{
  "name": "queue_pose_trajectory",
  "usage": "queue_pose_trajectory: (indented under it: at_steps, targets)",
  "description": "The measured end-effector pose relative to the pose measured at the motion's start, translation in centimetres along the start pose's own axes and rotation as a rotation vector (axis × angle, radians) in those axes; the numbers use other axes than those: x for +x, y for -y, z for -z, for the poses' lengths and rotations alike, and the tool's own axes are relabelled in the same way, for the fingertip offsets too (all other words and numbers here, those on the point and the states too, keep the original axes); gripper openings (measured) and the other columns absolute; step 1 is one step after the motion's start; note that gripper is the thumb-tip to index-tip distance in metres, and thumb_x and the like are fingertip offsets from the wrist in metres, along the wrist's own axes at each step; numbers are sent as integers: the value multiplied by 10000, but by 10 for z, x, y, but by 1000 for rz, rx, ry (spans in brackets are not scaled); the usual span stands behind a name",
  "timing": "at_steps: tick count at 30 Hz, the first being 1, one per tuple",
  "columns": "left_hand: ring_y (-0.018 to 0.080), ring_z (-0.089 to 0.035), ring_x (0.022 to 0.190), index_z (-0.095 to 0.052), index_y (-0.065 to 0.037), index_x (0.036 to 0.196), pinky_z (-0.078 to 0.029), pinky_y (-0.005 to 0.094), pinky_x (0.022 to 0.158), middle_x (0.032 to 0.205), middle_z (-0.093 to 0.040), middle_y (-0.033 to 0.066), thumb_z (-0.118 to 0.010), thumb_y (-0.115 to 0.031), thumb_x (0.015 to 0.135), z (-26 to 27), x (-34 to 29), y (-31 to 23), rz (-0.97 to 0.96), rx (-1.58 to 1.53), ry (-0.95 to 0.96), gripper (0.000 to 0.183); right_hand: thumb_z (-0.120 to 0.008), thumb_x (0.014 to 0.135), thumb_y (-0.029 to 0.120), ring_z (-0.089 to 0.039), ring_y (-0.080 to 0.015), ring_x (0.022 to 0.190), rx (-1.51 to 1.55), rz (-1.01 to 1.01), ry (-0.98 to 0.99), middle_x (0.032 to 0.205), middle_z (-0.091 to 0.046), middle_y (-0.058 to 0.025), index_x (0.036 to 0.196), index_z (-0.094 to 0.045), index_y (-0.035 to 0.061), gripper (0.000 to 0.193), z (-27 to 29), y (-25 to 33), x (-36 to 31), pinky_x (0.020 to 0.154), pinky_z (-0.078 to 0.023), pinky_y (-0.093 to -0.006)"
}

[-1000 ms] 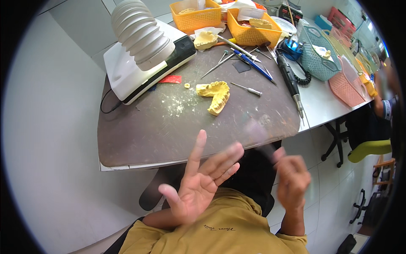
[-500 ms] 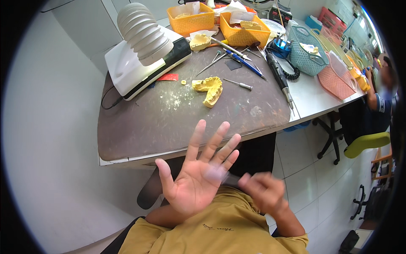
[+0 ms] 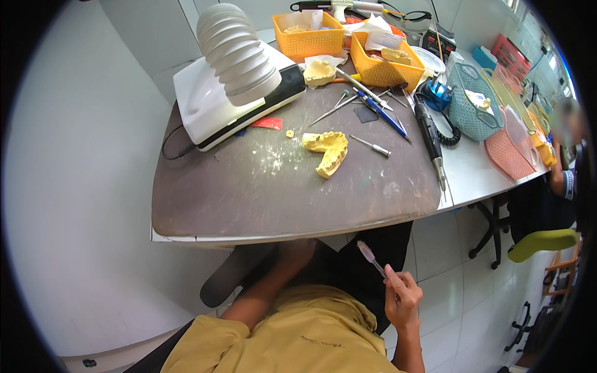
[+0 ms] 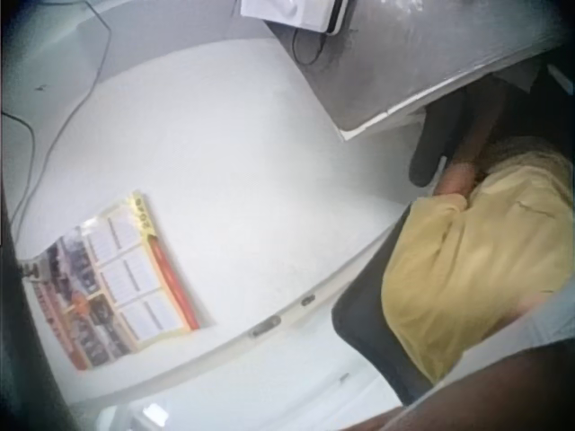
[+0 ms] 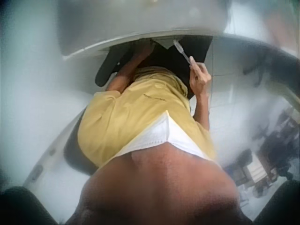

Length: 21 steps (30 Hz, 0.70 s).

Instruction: The person uses a rotary tool to grind and shape a small dental component. They repeatedly fit the component into a yellow dental cast, brush away debris, and continue refining the shape.

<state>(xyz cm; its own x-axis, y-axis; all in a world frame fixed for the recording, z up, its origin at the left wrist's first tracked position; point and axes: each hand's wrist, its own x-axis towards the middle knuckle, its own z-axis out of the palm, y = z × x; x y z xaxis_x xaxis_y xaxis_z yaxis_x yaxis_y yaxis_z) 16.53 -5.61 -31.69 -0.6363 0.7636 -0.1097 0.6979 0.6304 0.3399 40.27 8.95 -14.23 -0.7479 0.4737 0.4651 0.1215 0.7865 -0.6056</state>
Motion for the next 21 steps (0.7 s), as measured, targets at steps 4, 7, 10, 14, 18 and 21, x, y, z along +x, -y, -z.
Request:
queue_pose_trajectory:
  at_steps: [4, 7, 10, 14, 18, 21]
  targets:
    - [414, -593, 1179, -579, 12, 1336, -445, 538, 1025, 1243, -630, 253, -654, -377, 924, 0, -34, 9, 44, 65, -277, 572, -668, 786, -97, -608, -186, 560, -25, -49, -5, 745, -653, -96, 1193, -743, 52, 440, 8, -7, -6, 509, -473, -273]
    - [401, -612, 1124, -656, 20, 1214, -471, 530, 975, 1234, -630, 236, -666, -380, 922, 27, -60, -1, 127, 123, -109, 495, -673, 805, -20, -592, -175, 545, 5, 12, -27, 719, -645, -81, 1127, -759, 44, 340, 14, -10, 2, 491, -456, -267]
    - [370, -633, 1064, -698, 13, 1091, -487, 504, 931, 1127, -663, 227, -654, -377, 946, 81, -74, -16, -115, 80, 234, 419, -666, 824, 41, -586, -167, 540, 19, 135, -72, 695, -633, -68, 1088, -765, 43, 281, 26, -5, 22, 475, -440, -269]
    - [314, -672, 831, -718, -5, 948, -532, 424, 751, 876, -690, 166, -644, -303, 962, 209, -64, -45, -309, -588, 590, 307, -599, 852, 68, -522, -158, 500, -52, 282, -186, 670, -597, -45, 1086, -757, 38, 284, 47, -2, 63, 458, -411, -281]
    - [255, -641, 645, -756, -54, 935, -511, 368, 611, 689, -662, 70, -667, -173, 945, 299, -56, -69, -372, -861, -16, 150, -563, 863, 75, -472, -146, 481, -74, 358, -254, 659, -574, -34, 1096, -742, 31, 297, 64, -7, 102, 458, -391, -283]
    - [270, -617, 842, -726, -72, 1157, -507, 368, 721, 937, -654, 109, -753, -146, 860, 314, -9, -101, -210, -219, -530, 308, -564, 857, 72, -479, -140, 485, -69, 397, -240, 652, -563, -32, 1098, -735, 28, 299, 63, -7, 127, 455, -383, -279]
